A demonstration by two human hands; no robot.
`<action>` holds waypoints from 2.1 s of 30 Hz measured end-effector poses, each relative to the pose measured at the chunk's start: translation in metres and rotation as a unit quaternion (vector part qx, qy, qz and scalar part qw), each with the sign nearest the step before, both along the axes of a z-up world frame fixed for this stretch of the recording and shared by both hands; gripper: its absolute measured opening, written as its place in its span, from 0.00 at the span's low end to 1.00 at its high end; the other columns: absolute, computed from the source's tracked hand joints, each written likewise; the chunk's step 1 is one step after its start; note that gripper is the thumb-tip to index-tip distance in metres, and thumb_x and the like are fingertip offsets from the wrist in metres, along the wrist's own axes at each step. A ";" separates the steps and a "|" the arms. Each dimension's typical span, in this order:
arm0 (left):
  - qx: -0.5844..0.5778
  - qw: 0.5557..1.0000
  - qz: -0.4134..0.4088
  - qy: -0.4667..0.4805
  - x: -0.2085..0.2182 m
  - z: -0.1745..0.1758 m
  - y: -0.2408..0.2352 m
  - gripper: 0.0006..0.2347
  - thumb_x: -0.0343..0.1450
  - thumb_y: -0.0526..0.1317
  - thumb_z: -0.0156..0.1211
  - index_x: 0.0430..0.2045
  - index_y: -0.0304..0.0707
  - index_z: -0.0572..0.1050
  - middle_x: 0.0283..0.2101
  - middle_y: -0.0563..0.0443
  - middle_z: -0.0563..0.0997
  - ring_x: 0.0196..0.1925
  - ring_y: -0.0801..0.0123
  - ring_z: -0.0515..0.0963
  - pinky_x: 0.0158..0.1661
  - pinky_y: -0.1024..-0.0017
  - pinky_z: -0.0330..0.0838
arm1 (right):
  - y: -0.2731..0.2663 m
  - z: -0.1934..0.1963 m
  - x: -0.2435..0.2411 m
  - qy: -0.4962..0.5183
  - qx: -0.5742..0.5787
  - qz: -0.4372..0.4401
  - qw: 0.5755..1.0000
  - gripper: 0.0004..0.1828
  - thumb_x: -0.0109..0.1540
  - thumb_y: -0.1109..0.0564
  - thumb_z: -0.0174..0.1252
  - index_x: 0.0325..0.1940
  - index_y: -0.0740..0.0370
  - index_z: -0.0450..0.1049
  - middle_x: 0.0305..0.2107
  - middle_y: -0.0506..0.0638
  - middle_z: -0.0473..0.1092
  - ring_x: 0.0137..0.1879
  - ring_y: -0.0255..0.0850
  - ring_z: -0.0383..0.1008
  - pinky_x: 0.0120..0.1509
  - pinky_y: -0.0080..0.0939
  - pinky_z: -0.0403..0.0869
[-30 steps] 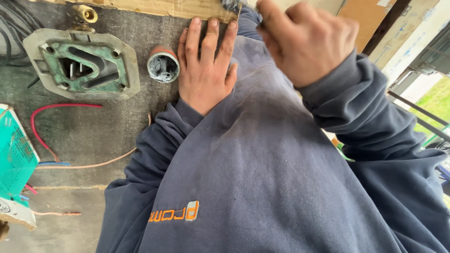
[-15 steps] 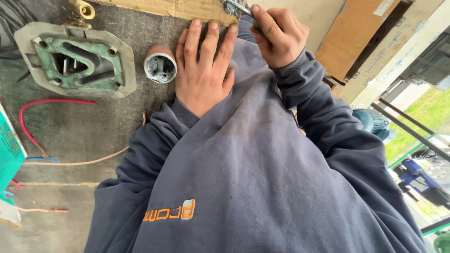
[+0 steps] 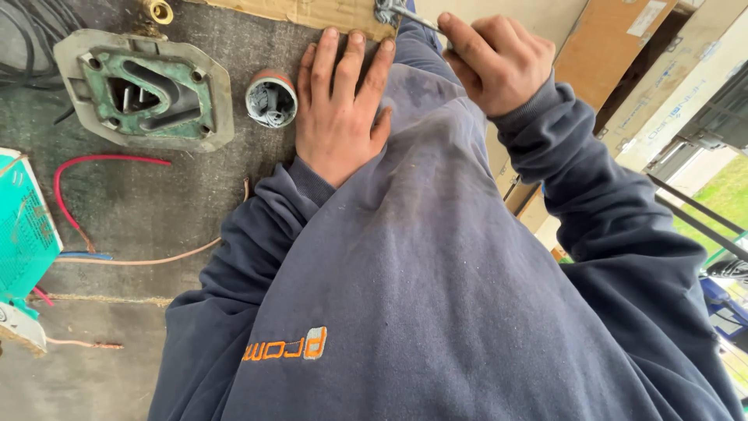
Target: Applying grey sealant from a container onto a metal component using a screwdriver as an applicator at a workbench.
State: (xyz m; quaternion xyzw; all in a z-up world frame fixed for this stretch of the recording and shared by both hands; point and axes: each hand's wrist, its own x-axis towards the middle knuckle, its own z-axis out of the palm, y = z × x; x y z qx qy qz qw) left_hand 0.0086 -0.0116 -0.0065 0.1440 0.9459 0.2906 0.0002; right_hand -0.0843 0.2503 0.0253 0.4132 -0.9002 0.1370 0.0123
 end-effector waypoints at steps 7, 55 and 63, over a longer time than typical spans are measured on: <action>-0.011 1.000 -0.019 0.018 0.005 -0.009 -0.001 0.29 0.75 0.42 0.65 0.72 0.42 0.63 0.73 0.37 0.61 0.77 0.42 0.55 0.75 0.44 0.51 | 0.001 -0.005 0.013 -0.162 -0.057 -0.078 0.982 0.19 0.71 0.57 0.65 0.65 0.64 0.74 0.34 0.51 0.73 0.40 0.47 0.76 0.46 0.44 0.75; -0.075 0.997 -0.027 0.013 0.003 -0.010 -0.002 0.26 0.75 0.43 0.61 0.72 0.46 0.66 0.72 0.40 0.60 0.78 0.47 0.56 0.75 0.44 0.52 | -0.002 -0.026 0.051 -0.597 -0.283 -0.270 0.701 0.19 0.75 0.47 0.53 0.59 0.66 0.71 0.31 0.44 0.70 0.32 0.28 0.70 0.38 0.30 0.71; -0.074 0.997 -0.027 0.009 0.005 -0.010 -0.002 0.29 0.72 0.43 0.62 0.73 0.47 0.65 0.73 0.41 0.59 0.79 0.47 0.55 0.76 0.44 0.51 | -0.007 -0.014 0.043 -0.579 -0.298 -0.292 0.701 0.19 0.75 0.47 0.53 0.59 0.67 0.71 0.30 0.44 0.70 0.31 0.27 0.70 0.35 0.29 0.71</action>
